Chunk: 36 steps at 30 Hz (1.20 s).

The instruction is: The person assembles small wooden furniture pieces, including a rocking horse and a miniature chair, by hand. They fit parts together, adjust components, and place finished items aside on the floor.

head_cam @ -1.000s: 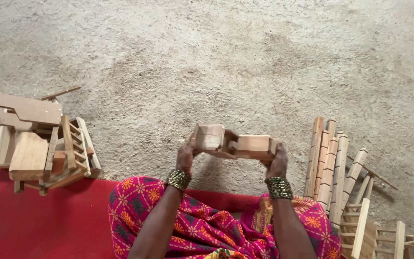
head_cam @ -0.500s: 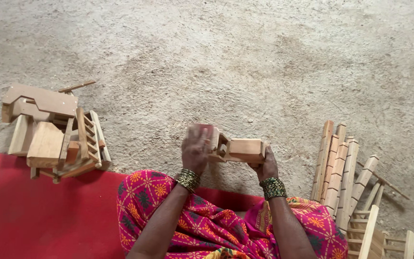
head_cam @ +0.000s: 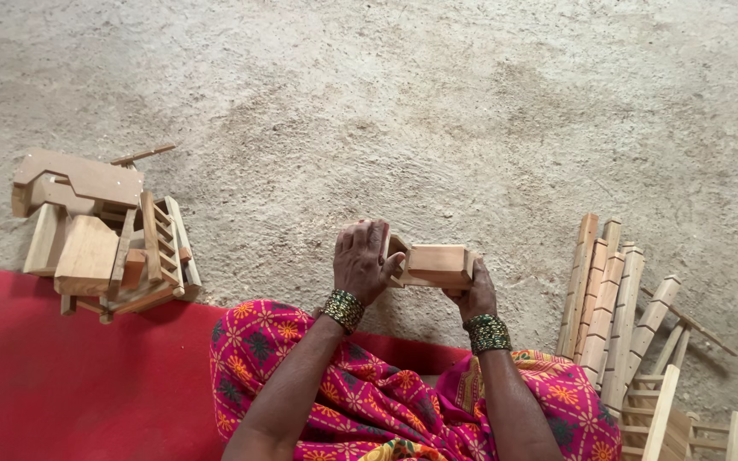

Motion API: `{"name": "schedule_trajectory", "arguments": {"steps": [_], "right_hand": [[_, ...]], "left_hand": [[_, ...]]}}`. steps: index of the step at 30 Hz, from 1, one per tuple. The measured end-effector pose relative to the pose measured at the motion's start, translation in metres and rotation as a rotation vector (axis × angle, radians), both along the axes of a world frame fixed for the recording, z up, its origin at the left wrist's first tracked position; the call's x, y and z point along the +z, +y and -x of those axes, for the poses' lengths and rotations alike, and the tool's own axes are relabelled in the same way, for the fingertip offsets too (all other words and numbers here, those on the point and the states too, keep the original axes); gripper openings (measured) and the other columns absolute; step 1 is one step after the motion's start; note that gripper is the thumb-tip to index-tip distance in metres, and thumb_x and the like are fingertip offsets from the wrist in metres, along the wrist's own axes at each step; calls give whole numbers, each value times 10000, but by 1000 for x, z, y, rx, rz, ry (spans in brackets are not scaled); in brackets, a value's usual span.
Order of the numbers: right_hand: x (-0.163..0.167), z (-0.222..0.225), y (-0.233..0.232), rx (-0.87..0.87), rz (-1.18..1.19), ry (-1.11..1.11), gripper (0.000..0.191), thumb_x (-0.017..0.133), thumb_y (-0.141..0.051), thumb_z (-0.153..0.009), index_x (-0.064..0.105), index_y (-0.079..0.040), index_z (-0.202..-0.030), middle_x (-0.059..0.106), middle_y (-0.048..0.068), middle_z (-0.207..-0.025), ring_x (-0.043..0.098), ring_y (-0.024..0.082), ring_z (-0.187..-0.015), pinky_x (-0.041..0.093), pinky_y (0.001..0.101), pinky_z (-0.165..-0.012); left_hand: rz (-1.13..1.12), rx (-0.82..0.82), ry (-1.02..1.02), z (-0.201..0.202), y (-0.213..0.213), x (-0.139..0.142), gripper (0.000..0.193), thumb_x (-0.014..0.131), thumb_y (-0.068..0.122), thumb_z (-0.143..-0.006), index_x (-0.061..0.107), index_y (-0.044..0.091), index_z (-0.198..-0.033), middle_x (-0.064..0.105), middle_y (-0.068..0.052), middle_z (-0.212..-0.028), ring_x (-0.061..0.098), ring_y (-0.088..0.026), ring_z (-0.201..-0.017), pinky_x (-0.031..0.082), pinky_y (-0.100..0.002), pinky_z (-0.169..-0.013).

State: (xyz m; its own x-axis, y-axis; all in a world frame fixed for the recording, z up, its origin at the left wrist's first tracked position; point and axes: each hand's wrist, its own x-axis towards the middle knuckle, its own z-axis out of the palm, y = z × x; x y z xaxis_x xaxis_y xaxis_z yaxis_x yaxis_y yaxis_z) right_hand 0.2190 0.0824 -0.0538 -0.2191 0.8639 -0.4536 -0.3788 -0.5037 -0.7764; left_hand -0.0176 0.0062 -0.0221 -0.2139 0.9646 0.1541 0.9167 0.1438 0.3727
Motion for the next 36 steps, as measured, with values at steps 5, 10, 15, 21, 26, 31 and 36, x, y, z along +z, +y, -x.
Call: {"name": "schedule_trajectory", "arguments": {"steps": [5,10,15,21,26,31,36], "right_hand": [[3,2,0,-31,15,-28,476,408,-499,-1066,542,-122,-1323,636,105,-993,598,204,-759,572,383,-678],[0,4,2,-18,4,-21,461,392,-491,-1052,546,-135,-1301,641,91,-996,611,196,-760,560,361,-642],[-6,2,3,19,-74,72,414,438,-480,-1112,539,-132,-1313,598,67,-952,518,156,-678,491,309,-554],[-1,4,-2,-45,1,33,409,436,-460,-1071,531,-154,-1325,627,58,-1007,589,182,-748,520,329,-589],[1,9,0,-81,64,-6,429,393,-475,-1052,534,-155,-1301,647,81,-1001,632,184,-762,560,337,-596],[-6,7,3,-36,8,96,418,396,-485,-1082,554,-139,-1256,619,74,-914,540,159,-646,460,293,-499],[-7,5,1,-59,45,82,374,411,-464,-1075,545,-148,-1223,607,54,-884,516,147,-640,432,279,-502]], "left_hand": [[-268,15,17,4,-1,-28,944,333,738,-999,354,-32,-1546,258,-299,-1655,221,-418,-1562,195,-508,-1265],[-161,60,58,-2,-14,-47,1007,206,784,-973,284,-3,-1597,254,-323,-1644,230,-429,-1550,169,-528,-1272],[65,57,11,5,2,-32,1085,87,852,-886,192,67,-1627,194,-303,-1653,183,-430,-1549,129,-565,-1257],[218,101,-148,21,43,-11,1148,15,883,-808,141,87,-1626,63,-263,-1677,42,-394,-1566,59,-614,-1235],[96,113,-100,1,10,-18,1155,22,885,-848,174,33,-1613,80,-285,-1682,49,-403,-1572,33,-600,-1233],[46,28,-48,-10,-19,-22,1147,32,891,-867,201,33,-1609,99,-258,-1699,44,-393,-1595,10,-596,-1260],[205,70,-163,11,29,-13,1115,57,858,-859,163,49,-1620,59,-245,-1692,18,-374,-1558,8,-611,-1214]]}}
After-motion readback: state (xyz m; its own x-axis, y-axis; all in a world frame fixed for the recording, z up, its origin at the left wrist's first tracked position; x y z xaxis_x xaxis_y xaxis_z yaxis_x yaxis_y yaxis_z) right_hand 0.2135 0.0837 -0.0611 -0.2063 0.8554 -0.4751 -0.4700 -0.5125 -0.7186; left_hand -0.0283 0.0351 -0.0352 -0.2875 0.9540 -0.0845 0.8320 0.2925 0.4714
